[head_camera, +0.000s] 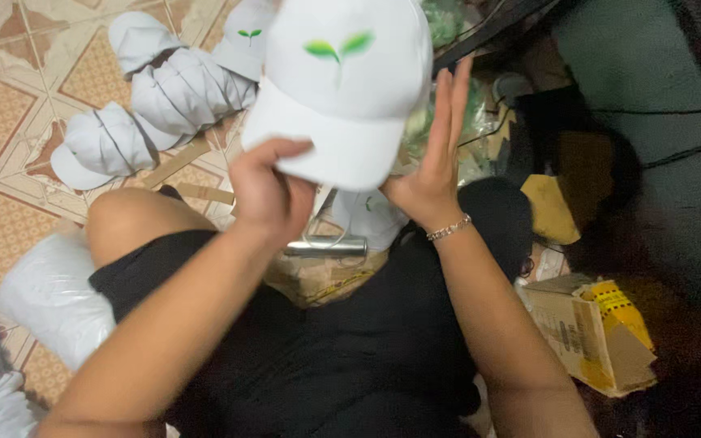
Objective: The person sits on the floor and finishes white baseball caps by wiping them with cloths and applying heat with a hairdryer. They handle multiple caps, turning them over and wiping different parts before using the hairdryer on the logo area.
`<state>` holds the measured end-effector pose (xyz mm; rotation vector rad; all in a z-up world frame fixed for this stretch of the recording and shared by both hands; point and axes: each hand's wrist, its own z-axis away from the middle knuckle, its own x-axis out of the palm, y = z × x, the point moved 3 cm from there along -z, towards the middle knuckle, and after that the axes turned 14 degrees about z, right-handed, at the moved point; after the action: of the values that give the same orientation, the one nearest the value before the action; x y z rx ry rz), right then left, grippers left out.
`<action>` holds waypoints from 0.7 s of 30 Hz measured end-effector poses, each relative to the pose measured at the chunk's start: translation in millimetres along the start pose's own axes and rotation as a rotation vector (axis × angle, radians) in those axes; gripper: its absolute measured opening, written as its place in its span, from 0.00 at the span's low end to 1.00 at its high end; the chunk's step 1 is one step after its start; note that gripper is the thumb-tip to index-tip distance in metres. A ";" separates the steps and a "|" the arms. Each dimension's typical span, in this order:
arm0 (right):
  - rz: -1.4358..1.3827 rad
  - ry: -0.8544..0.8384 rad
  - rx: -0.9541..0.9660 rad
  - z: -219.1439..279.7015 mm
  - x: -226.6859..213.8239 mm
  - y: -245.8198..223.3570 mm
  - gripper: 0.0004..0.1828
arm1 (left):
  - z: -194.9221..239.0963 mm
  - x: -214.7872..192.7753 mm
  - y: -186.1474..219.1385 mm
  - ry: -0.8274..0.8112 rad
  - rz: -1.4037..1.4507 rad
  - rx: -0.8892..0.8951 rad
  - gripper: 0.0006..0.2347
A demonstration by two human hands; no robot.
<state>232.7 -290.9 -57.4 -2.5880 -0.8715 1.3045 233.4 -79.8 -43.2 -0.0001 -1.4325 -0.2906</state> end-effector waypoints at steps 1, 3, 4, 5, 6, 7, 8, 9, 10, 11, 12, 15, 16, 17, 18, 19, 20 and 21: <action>0.033 -0.046 0.075 3.2 14.1 6.6 0.70 | -13.3 1.6 12.8 -0.042 0.002 0.014 0.26; 0.006 -0.196 0.259 18.1 52.9 20.7 0.67 | -40.0 -2.3 37.4 -0.040 -0.008 -0.009 0.25; -0.055 -0.298 0.367 29.0 79.6 27.1 0.60 | -48.6 -7.2 47.8 -0.042 -0.012 -0.021 0.24; -0.101 -0.451 0.466 44.0 108.6 32.8 0.51 | -53.6 -14.2 56.7 -0.025 -0.018 -0.002 0.25; -0.147 -0.605 0.564 62.0 138.0 37.9 0.42 | -57.4 -21.8 65.6 -0.009 -0.024 0.017 0.25; -0.068 -0.737 0.613 81.3 168.7 39.9 0.27 | -62.5 -29.2 75.2 0.001 -0.033 0.032 0.25; -0.146 -0.854 0.643 100.5 198.3 40.7 0.26 | -64.1 -37.7 84.5 0.053 -0.039 0.069 0.25; -0.229 -0.973 0.670 121.0 226.2 39.6 0.25 | -59.9 -45.4 92.2 0.108 -0.048 0.108 0.25; -0.173 -0.994 0.579 136.2 250.6 38.6 0.25 | -53.9 -51.6 100.4 0.162 -0.056 0.148 0.25; -0.118 -1.007 0.479 145.5 276.7 39.2 0.25 | -49.4 -57.0 109.1 0.236 -0.073 0.187 0.24; -0.072 -1.049 0.475 155.4 301.9 39.7 0.27 | -46.5 -61.2 115.1 0.311 -0.090 0.226 0.23; 0.066 -1.113 0.490 167.7 367.8 45.2 0.36 | -45.3 -62.3 129.5 0.404 -0.224 0.311 0.26; 0.104 -1.104 0.517 172.5 382.2 45.9 0.38 | -43.9 -61.1 133.0 0.428 -0.211 0.322 0.26; 0.145 -1.095 0.546 177.7 392.5 46.1 0.40 | -42.4 -59.3 136.4 0.452 -0.197 0.330 0.26; 0.160 -1.097 0.572 181.8 400.6 44.6 0.38 | -42.0 -56.9 138.7 0.476 -0.182 0.337 0.26; 0.175 -1.093 0.594 182.0 410.0 46.3 0.37 | -44.7 -53.3 139.9 0.482 -0.182 0.337 0.26; 0.190 -1.089 0.615 182.2 417.8 48.6 0.35 | -46.9 -49.5 141.3 0.489 -0.182 0.338 0.26; 0.202 -1.080 0.636 177.5 427.7 49.9 0.33 | -51.6 -46.6 144.5 0.492 -0.185 0.339 0.27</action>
<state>317.1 -127.5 -485.3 -1.4079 -0.1529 2.5449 307.1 59.8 -70.9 0.4541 -0.9760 -0.1787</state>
